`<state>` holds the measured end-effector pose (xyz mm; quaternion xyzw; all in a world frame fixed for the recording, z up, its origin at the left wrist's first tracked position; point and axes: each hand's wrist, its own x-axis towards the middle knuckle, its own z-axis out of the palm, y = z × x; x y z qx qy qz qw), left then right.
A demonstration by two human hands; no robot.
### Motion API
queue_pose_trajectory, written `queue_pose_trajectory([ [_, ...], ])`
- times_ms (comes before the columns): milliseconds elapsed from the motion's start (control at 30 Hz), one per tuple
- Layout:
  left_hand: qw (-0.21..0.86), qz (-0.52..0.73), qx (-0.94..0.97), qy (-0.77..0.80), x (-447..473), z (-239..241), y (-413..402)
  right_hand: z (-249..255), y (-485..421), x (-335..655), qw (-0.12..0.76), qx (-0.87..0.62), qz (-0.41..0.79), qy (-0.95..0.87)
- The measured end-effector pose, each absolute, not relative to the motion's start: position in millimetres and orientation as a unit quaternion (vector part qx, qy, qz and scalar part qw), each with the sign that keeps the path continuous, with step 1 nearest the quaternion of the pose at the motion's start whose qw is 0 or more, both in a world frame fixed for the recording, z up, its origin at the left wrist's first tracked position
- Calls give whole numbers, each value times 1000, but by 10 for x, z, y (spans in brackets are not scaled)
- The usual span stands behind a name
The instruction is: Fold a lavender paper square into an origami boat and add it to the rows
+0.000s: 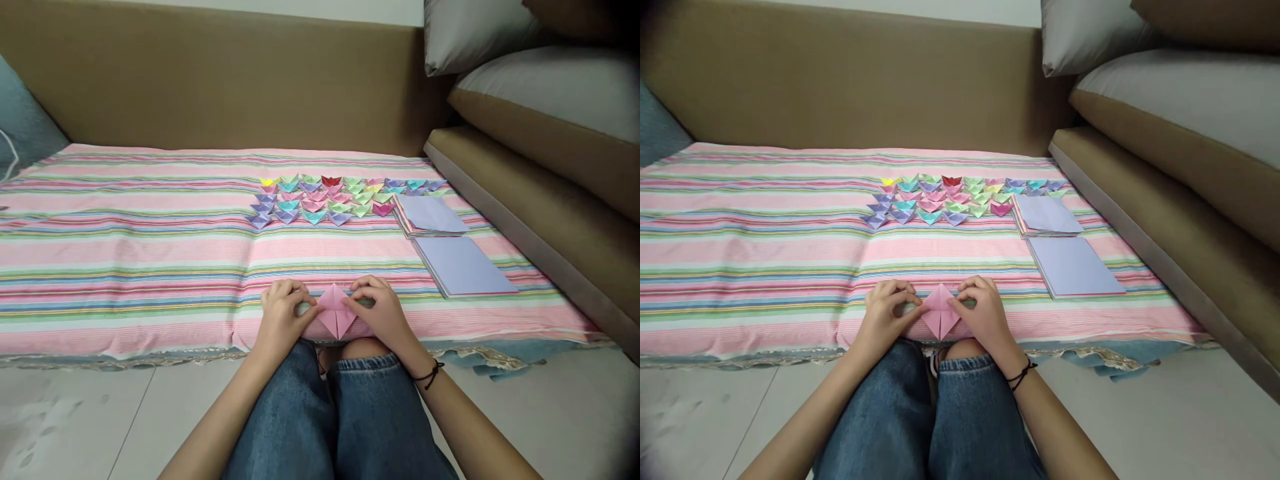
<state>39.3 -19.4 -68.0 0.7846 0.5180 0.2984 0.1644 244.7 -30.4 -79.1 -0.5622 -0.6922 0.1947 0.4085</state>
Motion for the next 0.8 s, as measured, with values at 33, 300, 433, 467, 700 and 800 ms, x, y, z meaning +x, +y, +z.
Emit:
queue_pose_trajectory([
  [33,169,300,782,520,391,-684,-191,-793,-305,2441,409,-566,194,-689],
  [300,186,296,768,536,390,-690,-180,-793,-316,2424,413,-578,190,-678],
  [433,183,286,771,538,390,-691,-177,-792,-315,2427,415,-579,189,-676],
  [467,182,283,773,538,391,-692,-176,-792,-315,2428,415,-580,189,-676],
  [700,153,264,786,538,417,-703,-176,-787,-311,2420,413,-583,186,-675],
  [800,135,258,793,535,432,-700,-181,-784,-308,2415,408,-585,185,-676],
])
